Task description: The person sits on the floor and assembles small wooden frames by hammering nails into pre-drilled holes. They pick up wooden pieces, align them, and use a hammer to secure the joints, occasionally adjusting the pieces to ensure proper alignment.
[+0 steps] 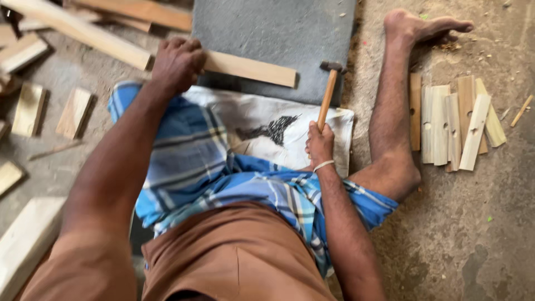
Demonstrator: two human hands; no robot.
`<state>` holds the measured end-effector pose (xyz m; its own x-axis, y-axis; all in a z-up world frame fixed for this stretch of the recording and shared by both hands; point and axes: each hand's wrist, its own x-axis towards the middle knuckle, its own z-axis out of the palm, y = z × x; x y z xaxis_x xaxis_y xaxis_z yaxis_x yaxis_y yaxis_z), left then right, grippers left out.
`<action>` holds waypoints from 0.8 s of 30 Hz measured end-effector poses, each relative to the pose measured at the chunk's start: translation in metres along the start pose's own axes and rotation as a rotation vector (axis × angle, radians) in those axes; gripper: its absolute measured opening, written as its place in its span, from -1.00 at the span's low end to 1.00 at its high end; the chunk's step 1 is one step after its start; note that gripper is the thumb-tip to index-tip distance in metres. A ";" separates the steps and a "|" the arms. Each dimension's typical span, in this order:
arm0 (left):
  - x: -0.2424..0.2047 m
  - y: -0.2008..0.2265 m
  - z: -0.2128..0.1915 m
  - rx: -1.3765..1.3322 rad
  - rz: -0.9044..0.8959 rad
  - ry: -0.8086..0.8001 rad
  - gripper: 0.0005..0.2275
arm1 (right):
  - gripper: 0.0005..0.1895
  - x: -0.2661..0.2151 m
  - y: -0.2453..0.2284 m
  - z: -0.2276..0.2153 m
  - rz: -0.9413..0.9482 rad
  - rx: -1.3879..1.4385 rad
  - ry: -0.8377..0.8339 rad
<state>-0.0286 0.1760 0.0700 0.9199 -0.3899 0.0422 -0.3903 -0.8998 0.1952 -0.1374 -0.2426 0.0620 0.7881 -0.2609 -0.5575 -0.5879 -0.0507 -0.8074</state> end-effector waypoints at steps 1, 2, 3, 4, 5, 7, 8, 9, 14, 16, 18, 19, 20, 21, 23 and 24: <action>-0.001 -0.001 0.011 -0.002 -0.050 -0.049 -0.67 | -0.77 -0.006 -0.001 -0.003 -0.011 -0.047 0.004; -0.005 -0.005 0.018 0.008 -0.118 -0.096 -0.62 | -0.75 -0.010 -0.002 0.003 0.004 -0.018 -0.009; -0.002 0.004 0.032 0.191 -0.114 0.142 -0.66 | -0.74 -0.016 -0.004 0.005 0.020 0.010 -0.022; 0.004 0.021 0.048 0.377 -0.101 0.382 -0.69 | -0.73 -0.021 -0.006 0.006 0.034 0.042 -0.026; 0.002 0.041 0.064 0.199 -0.157 0.329 -0.73 | -0.76 -0.027 -0.007 0.007 0.048 0.064 -0.042; -0.005 0.099 0.097 -0.050 -0.044 0.166 -0.80 | -0.78 -0.041 -0.003 0.004 0.082 0.055 -0.059; -0.006 0.124 0.110 -0.154 0.125 0.119 -0.59 | -0.78 -0.047 -0.001 0.003 0.095 0.022 -0.064; -0.016 0.153 0.120 -0.309 -0.069 -0.076 -0.54 | -0.77 -0.050 0.001 0.004 0.107 -0.011 -0.068; -0.031 0.198 0.112 -0.386 0.067 -0.201 -0.76 | -0.83 -0.054 0.007 0.022 0.040 -0.124 -0.200; -0.033 0.189 0.094 -0.421 0.048 -0.168 -0.77 | -0.84 -0.050 0.004 0.034 0.022 -0.141 -0.235; -0.035 0.182 0.082 -0.439 0.013 -0.179 -0.81 | -0.83 -0.046 0.002 0.041 -0.001 -0.159 -0.265; -0.034 0.179 0.079 -0.480 -0.022 -0.156 -0.81 | -0.81 -0.043 0.001 0.042 0.000 -0.163 -0.264; -0.036 0.182 0.079 -0.531 -0.059 -0.139 -0.81 | -0.80 -0.043 0.001 0.039 0.009 -0.172 -0.260; -0.037 0.184 0.081 -0.580 -0.096 -0.123 -0.81 | -0.78 -0.043 0.001 0.035 0.018 -0.181 -0.256; -0.037 0.186 0.089 -0.695 -0.031 0.022 -0.83 | -0.80 -0.041 0.001 0.025 0.033 -0.140 -0.247; -0.037 0.183 0.091 -0.743 -0.008 0.099 -0.83 | -0.81 -0.040 0.000 0.023 0.038 -0.119 -0.254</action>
<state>-0.1372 0.0080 0.0144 0.9355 -0.3325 0.1192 -0.2873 -0.5199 0.8044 -0.1652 -0.2103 0.0800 0.7767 -0.0153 -0.6297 -0.6233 -0.1618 -0.7650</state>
